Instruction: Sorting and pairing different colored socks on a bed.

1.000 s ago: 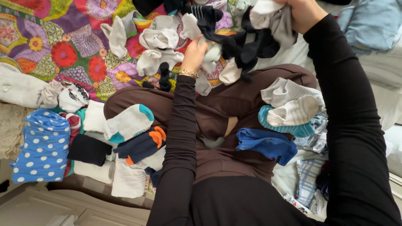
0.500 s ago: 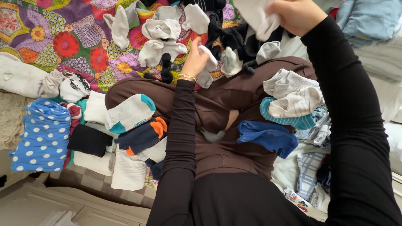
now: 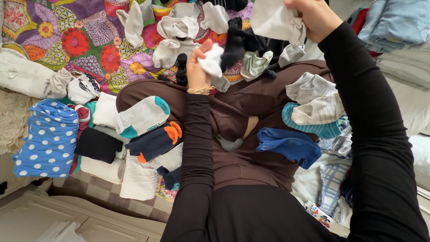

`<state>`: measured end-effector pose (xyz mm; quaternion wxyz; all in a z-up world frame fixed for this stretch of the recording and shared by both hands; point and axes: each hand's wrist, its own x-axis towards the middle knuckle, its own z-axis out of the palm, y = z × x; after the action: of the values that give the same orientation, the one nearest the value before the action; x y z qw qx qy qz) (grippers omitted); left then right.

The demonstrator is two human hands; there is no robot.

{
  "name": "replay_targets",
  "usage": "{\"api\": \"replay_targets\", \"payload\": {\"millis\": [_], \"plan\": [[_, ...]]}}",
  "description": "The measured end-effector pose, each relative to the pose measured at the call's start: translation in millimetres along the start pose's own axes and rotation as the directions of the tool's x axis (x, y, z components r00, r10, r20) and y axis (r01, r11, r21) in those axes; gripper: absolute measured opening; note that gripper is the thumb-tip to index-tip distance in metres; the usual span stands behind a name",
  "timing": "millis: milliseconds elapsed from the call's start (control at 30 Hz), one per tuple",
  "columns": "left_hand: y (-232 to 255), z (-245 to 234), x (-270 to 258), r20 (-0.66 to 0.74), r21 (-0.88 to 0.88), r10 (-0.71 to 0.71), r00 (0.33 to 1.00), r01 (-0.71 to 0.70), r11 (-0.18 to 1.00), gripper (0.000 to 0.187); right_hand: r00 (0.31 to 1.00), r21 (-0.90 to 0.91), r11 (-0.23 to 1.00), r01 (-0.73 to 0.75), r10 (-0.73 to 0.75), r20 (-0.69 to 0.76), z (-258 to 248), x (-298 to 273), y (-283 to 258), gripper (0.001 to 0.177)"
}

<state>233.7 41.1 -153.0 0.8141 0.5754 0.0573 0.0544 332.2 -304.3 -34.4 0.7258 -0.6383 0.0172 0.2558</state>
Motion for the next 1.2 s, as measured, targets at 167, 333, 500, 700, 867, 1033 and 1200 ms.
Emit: {"api": "replay_targets", "payload": {"millis": [167, 333, 500, 700, 867, 1033, 1200], "plan": [[42, 8, -6, 0.319, -0.837, 0.016, 0.948, 0.274, 0.473, 0.018, 0.998, -0.092, 0.996, 0.01, -0.004, 0.068, -7, 3, 8, 0.017], [64, 19, -9, 0.308, -0.866, 0.047, 0.95, 0.259, 0.428, 0.018, 0.977, -0.296, 0.949, 0.107, -0.045, 0.208, 13, -7, -14, 0.041], [88, 41, -16, 0.297, -0.897, 0.054, 0.953, 0.26, 0.357, 0.056, 0.959, -0.345, 0.922, 0.174, -0.079, 0.271, 22, -17, -19, 0.065], [47, 51, -32, 0.319, -0.839, -0.078, 0.944, 0.32, 0.44, 0.073, 0.852, -0.445, 0.747, 0.493, -0.311, 0.421, 35, -25, -31, 0.075], [71, 87, -84, 0.455, -0.776, -0.293, 0.841, 0.536, 0.333, 0.068, 0.94, -0.182, 0.98, 0.084, -0.017, 0.34, 67, -61, -57, 0.077], [-6, 27, -150, 0.231, -0.575, -0.538, 0.811, 0.56, 0.596, 0.067, 0.921, -0.306, 0.938, 0.162, -0.032, 0.389, 92, -96, -69, 0.073], [39, 17, -182, -0.049, 0.403, -0.282, 0.958, 0.277, 0.872, 0.077, 0.912, -0.333, 0.928, 0.169, -0.019, 0.41, 119, -127, -51, 0.075]]}}
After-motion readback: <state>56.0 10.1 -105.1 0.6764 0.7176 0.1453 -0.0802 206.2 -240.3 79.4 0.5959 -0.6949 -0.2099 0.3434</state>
